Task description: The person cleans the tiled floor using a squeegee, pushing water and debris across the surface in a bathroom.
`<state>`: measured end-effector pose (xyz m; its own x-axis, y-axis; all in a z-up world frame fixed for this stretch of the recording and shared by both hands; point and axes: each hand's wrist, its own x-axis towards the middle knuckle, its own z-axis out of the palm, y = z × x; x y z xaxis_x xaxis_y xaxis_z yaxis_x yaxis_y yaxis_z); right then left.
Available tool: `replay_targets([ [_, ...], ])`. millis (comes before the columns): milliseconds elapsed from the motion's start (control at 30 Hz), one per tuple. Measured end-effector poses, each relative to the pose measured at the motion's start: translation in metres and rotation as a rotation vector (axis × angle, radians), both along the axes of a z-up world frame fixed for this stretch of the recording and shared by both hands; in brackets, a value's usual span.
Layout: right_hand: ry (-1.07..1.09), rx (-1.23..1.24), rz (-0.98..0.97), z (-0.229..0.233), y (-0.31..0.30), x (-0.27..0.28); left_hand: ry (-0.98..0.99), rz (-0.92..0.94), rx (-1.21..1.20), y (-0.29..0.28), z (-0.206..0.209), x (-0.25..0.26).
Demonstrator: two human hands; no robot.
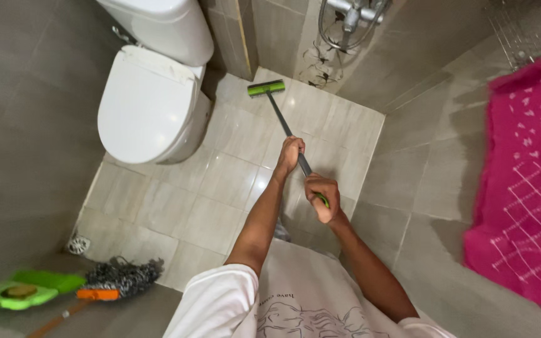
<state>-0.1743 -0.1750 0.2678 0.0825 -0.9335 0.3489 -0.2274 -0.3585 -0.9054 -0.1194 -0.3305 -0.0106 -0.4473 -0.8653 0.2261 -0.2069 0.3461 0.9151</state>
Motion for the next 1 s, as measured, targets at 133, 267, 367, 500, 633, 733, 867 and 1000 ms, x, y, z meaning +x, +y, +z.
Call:
replay_targets([
  [133,0.000,0.014,0.032,0.005,0.058,0.009,-0.025,0.045,-0.072,0.063,0.000,0.015],
  [267,0.012,-0.016,0.074,0.008,0.125,0.020,0.019,0.077,-0.048,0.134,0.000,0.031],
  [367,0.017,-0.023,0.095,0.012,0.172,0.028,0.025,0.116,-0.052,0.185,0.004,0.041],
  [500,0.012,-0.006,0.109,0.025,0.221,0.039,0.140,0.143,0.187,0.241,0.017,0.053],
  [633,0.014,-0.015,0.144,0.033,0.251,0.047,0.032,0.109,-0.030,0.274,0.027,0.069],
  [733,0.015,-0.020,0.160,0.029,0.263,0.055,0.060,0.104,-0.017,0.288,0.030,0.080],
  [867,0.024,-0.033,0.169,0.012,0.256,0.067,0.102,0.112,0.142,0.283,0.030,0.092],
  [1000,0.024,-0.052,0.192,-0.002,0.229,0.074,0.160,0.129,0.191,0.254,0.027,0.102],
])
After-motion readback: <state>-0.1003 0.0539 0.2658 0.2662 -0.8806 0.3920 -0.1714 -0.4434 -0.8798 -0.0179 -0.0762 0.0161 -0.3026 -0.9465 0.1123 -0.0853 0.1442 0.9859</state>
